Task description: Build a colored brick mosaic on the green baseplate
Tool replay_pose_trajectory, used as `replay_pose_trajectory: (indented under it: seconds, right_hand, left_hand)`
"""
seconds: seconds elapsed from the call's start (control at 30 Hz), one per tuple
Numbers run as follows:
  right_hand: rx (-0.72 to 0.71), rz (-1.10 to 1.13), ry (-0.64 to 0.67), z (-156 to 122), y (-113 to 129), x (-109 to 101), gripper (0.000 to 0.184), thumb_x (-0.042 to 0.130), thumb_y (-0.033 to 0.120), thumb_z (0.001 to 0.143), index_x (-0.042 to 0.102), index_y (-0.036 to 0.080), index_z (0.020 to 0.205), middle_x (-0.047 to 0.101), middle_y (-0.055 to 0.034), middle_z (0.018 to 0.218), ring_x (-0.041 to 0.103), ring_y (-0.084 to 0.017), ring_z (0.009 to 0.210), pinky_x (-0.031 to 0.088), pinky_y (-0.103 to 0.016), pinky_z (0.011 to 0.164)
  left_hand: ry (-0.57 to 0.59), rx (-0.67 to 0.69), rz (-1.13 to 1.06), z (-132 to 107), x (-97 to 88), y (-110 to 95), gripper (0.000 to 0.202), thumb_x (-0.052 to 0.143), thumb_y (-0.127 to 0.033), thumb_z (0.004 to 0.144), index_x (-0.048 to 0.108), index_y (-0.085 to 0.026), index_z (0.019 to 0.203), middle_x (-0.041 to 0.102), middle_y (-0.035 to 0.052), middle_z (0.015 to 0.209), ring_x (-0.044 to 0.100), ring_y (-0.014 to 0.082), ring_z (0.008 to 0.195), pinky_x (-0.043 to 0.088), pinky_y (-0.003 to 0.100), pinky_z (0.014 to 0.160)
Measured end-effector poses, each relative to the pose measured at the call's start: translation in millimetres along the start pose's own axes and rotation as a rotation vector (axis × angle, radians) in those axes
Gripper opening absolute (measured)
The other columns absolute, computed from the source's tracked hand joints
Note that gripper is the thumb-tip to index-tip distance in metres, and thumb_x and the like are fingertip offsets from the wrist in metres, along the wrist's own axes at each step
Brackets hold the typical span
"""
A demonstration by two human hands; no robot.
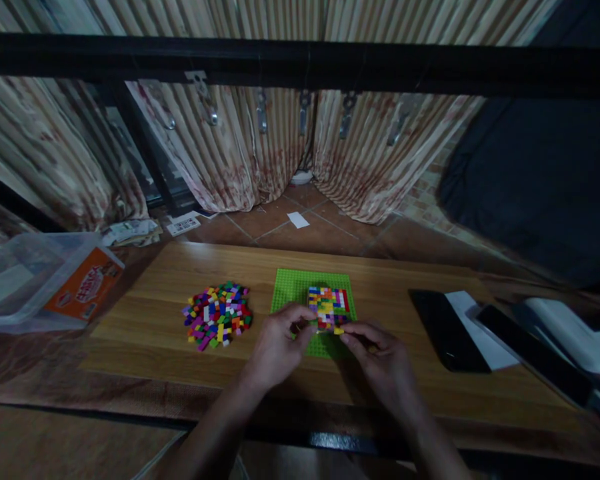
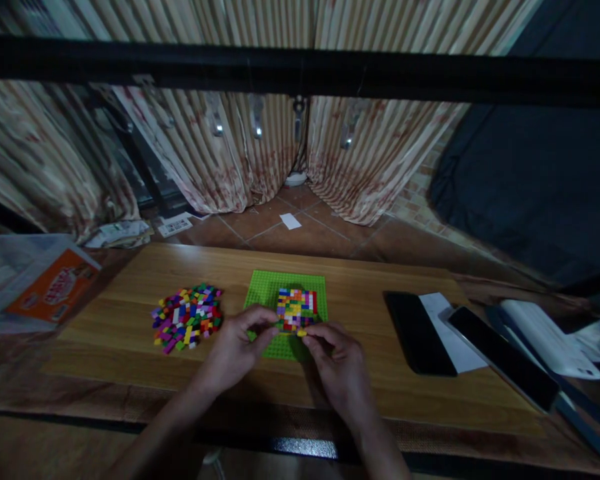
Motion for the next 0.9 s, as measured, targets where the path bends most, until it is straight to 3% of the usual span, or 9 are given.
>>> replay_pose_trajectory:
  seconds: [0.1, 0.23, 0.4, 0.6, 0.9]
  right_hand:
    - [0.017, 0.005, -0.021, 2, -7, -2, 0.013, 0.067, 0.034, 0.08, 0.073, 0.025, 0.087, 0.068, -0.0035, 0.092, 0.063, -0.02, 0.088, 0.049, -0.031, 0.078]
    - [0.035, 0.005, -0.069, 3, -11, 2, 0.012, 0.069, 0.034, 0.078, 0.074, 0.026, 0.086, 0.065, -0.0034, 0.091, 0.062, -0.02, 0.086, 0.048, -0.034, 0.078]
    - [0.026, 0.042, -0.127, 9, -14, 6, 0.01, 0.073, 0.034, 0.074, 0.076, 0.028, 0.082, 0.059, -0.0035, 0.092, 0.058, -0.021, 0.09, 0.048, -0.035, 0.079]
    - [0.05, 0.145, -0.138, 12, -20, 9, 0.009, 0.076, 0.034, 0.07, 0.076, 0.03, 0.078, 0.057, -0.0031, 0.096, 0.056, -0.022, 0.096, 0.047, -0.038, 0.087]
    - [0.105, 0.258, -0.18, 11, -21, 15, 0.011, 0.078, 0.034, 0.067, 0.077, 0.03, 0.077, 0.058, -0.0038, 0.103, 0.055, -0.023, 0.103, 0.047, -0.039, 0.09]
  left_hand:
    - [-0.116, -0.138, 0.111, 3, -6.2, 13, 0.015, 0.058, -0.021, 0.082, 0.065, -0.018, 0.094, 0.069, 0.0047, 0.093, 0.062, 0.015, 0.074, 0.049, 0.029, 0.071]
    - [-0.098, -0.244, 0.105, 6, -2.9, 22, 0.026, 0.058, -0.027, 0.082, 0.063, -0.016, 0.105, 0.069, 0.0071, 0.099, 0.063, 0.0161, 0.074, 0.05, 0.029, 0.068]
    - [-0.052, -0.286, 0.047, 7, 6.4, 20, 0.031, 0.057, -0.033, 0.083, 0.063, -0.016, 0.107, 0.07, 0.0073, 0.1, 0.063, 0.0163, 0.071, 0.049, 0.029, 0.065]
    - [-0.044, -0.29, -0.083, 9, 16.5, 19, 0.032, 0.06, -0.035, 0.081, 0.062, -0.017, 0.107, 0.07, 0.0073, 0.106, 0.066, 0.0184, 0.087, 0.051, 0.028, 0.073]
    - [-0.056, -0.316, -0.103, 11, 16.5, 12, 0.027, 0.062, -0.031, 0.079, 0.062, -0.018, 0.103, 0.07, 0.0067, 0.103, 0.066, 0.018, 0.086, 0.051, 0.029, 0.074]
Point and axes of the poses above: each hand's wrist, its own z-axis towards the middle knuckle, its own x-axis out of the palm, y = z × x, the point moved 2 cm from there along z, towards the middle knuckle
